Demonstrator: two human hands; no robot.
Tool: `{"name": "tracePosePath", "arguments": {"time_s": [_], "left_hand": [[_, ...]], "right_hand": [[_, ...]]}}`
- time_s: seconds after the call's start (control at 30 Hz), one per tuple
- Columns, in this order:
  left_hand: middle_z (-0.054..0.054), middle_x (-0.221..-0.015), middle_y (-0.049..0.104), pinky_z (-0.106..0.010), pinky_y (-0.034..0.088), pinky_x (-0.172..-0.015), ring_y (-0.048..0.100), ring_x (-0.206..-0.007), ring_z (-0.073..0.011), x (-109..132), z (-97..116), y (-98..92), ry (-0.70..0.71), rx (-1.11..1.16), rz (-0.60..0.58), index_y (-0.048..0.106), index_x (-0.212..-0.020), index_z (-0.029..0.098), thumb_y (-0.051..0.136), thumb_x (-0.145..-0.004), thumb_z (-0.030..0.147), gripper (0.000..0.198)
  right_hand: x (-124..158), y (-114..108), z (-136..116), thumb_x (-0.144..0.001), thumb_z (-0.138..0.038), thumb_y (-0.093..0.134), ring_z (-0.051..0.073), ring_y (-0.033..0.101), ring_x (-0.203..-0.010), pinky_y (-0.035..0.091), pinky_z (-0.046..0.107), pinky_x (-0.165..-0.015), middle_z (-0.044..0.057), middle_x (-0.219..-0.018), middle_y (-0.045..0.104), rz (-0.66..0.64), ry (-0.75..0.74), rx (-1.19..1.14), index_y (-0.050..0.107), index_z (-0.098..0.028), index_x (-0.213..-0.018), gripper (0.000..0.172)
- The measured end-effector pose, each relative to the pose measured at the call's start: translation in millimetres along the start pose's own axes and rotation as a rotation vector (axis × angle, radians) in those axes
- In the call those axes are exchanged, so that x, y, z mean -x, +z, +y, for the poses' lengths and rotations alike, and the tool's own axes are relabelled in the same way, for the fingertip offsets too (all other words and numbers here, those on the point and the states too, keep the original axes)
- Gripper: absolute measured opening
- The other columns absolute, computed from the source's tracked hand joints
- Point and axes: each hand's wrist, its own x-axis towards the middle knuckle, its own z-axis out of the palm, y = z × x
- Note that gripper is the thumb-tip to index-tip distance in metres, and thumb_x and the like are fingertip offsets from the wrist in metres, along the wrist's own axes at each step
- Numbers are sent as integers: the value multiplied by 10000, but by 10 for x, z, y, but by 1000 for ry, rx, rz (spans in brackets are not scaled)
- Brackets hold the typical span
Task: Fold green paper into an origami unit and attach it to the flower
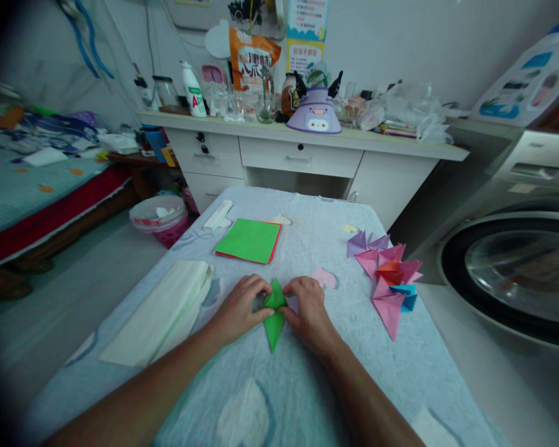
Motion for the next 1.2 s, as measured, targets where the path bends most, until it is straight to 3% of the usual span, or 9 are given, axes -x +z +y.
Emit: {"name": "tracePosePath", "arguments": {"time_s": [0.17,0.43,0.63,0.8,1.2], "left_hand": [[-13,-812,580,-301,401,-743,531,-842,-193,-26,11,-1,18,-42,-62,591,-740,177,688,-782,181,105],[-3,-765,588,-264,400,-719,554,-796,-162,-35,56,10,8,136,-4,638,-745,169,639,-827,180,83],[6,-743,583,-232,398,-669,558,-723,-130,-49,62,57,-39,287,72,672,-747,166,650,-825,185,83],[2,-749,594,-228,402,-659,563,-731,-132,-57,89,53,-36,274,99,676,-757,165,653,-802,138,57],[-20,-760,648,-260,438,-715,591,-783,-155,-24,134,44,90,175,165,705,-779,165,650,-789,68,112]], "right_hand": [[-2,6,15,-761,-102,698,249,520,-984,383,416,-877,61,-976,599,16,-27,-1,644,-204,-809,124],[5,2,43,-818,-149,675,232,537,-915,387,397,-836,51,-895,610,17,-76,-20,697,-212,-841,71],[7,-30,-13,-835,-165,651,237,526,-932,390,398,-840,59,-942,594,31,-83,-51,635,-203,-946,118],[5,-72,-126,-849,-157,611,221,508,-910,399,377,-817,45,-913,552,164,-78,-153,553,-205,-890,86],[13,-79,-266,-848,-155,605,219,514,-912,406,372,-814,40,-909,540,196,-79,-186,601,-214,-849,59]]}}
